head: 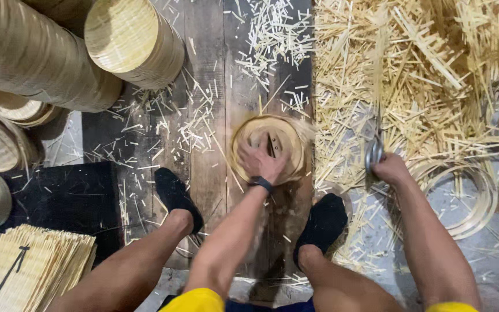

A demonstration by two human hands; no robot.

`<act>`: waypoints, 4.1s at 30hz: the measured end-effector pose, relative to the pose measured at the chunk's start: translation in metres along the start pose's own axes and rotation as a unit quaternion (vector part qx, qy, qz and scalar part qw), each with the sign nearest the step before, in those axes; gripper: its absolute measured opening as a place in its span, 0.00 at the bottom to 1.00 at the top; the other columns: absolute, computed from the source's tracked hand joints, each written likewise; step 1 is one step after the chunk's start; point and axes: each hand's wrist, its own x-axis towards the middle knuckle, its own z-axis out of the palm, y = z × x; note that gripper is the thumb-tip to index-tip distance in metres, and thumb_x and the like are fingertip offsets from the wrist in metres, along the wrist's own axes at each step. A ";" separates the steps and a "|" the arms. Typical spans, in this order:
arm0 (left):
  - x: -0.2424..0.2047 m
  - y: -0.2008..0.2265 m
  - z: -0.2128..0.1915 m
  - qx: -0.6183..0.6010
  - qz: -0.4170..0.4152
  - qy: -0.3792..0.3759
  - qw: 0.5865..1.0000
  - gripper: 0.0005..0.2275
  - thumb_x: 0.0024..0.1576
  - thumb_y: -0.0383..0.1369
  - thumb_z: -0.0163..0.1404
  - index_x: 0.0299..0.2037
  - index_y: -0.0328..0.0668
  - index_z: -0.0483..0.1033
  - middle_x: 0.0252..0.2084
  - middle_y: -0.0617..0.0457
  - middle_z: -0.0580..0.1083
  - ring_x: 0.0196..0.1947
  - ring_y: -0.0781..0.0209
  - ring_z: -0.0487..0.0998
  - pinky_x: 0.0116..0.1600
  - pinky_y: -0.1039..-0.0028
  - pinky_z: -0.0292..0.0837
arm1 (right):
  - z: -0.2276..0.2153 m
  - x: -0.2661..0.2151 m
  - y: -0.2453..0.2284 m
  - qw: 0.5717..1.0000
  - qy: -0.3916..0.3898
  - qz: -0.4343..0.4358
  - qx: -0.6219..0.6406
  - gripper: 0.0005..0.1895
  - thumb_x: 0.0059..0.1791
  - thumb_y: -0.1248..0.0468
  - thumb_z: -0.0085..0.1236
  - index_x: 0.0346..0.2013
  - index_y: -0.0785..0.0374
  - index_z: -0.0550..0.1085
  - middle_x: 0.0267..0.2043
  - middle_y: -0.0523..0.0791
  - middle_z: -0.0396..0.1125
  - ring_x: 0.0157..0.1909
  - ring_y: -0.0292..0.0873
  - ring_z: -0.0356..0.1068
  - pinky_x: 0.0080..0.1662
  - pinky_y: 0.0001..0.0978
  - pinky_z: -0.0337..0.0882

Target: The person constructs the bottoms of bamboo baskets by weaving thin bamboo strips together, placing a circular wooden frame over the woven piece, and using shears to cut the strips to the shape of the frame.

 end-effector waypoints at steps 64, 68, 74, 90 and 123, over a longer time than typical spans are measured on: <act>-0.032 -0.002 0.012 -0.165 0.108 0.029 0.980 0.54 0.40 0.51 0.68 0.73 0.44 0.43 0.70 0.33 0.55 0.68 0.34 0.59 0.67 0.35 0.42 | -0.005 -0.092 -0.144 0.858 0.175 -0.270 -0.401 0.32 0.48 0.40 0.54 0.47 0.67 0.74 0.38 0.51 0.66 0.43 0.48 0.66 0.48 0.42 0.67; -0.032 -0.012 0.022 -0.044 0.210 0.019 0.977 0.41 0.48 0.40 0.64 0.74 0.62 0.56 0.71 0.32 0.56 0.68 0.35 0.61 0.67 0.45 0.51 | 0.004 -0.101 -0.172 0.872 0.143 -0.215 -0.415 0.29 0.48 0.41 0.53 0.43 0.67 0.74 0.38 0.51 0.66 0.42 0.48 0.65 0.48 0.41 0.67; -0.017 -0.028 0.007 -0.009 0.314 -0.028 0.949 0.38 0.46 0.34 0.62 0.70 0.67 0.63 0.72 0.34 0.57 0.64 0.41 0.65 0.66 0.52 0.56 | -0.009 -0.096 -0.163 0.906 0.064 -0.170 -0.383 0.25 0.51 0.44 0.51 0.45 0.64 0.75 0.39 0.51 0.67 0.43 0.48 0.68 0.45 0.41 0.75; 0.001 -0.042 -0.011 -0.031 0.459 -0.116 0.880 0.33 0.37 0.26 0.58 0.58 0.66 0.78 0.70 0.44 0.63 0.66 0.50 0.68 0.67 0.47 0.52 | 0.009 -0.093 -0.185 0.822 0.223 -0.303 -0.428 0.23 0.46 0.45 0.53 0.37 0.64 0.75 0.34 0.50 0.68 0.38 0.46 0.69 0.41 0.39 0.74; -0.023 -0.025 -0.006 -0.128 0.239 -0.012 0.962 0.54 0.30 0.44 0.71 0.71 0.42 0.54 0.58 0.37 0.64 0.59 0.35 0.62 0.65 0.47 0.56 | 0.007 -0.115 -0.155 0.905 0.108 -0.181 -0.369 0.37 0.47 0.33 0.49 0.45 0.67 0.72 0.40 0.51 0.61 0.45 0.48 0.63 0.50 0.40 0.67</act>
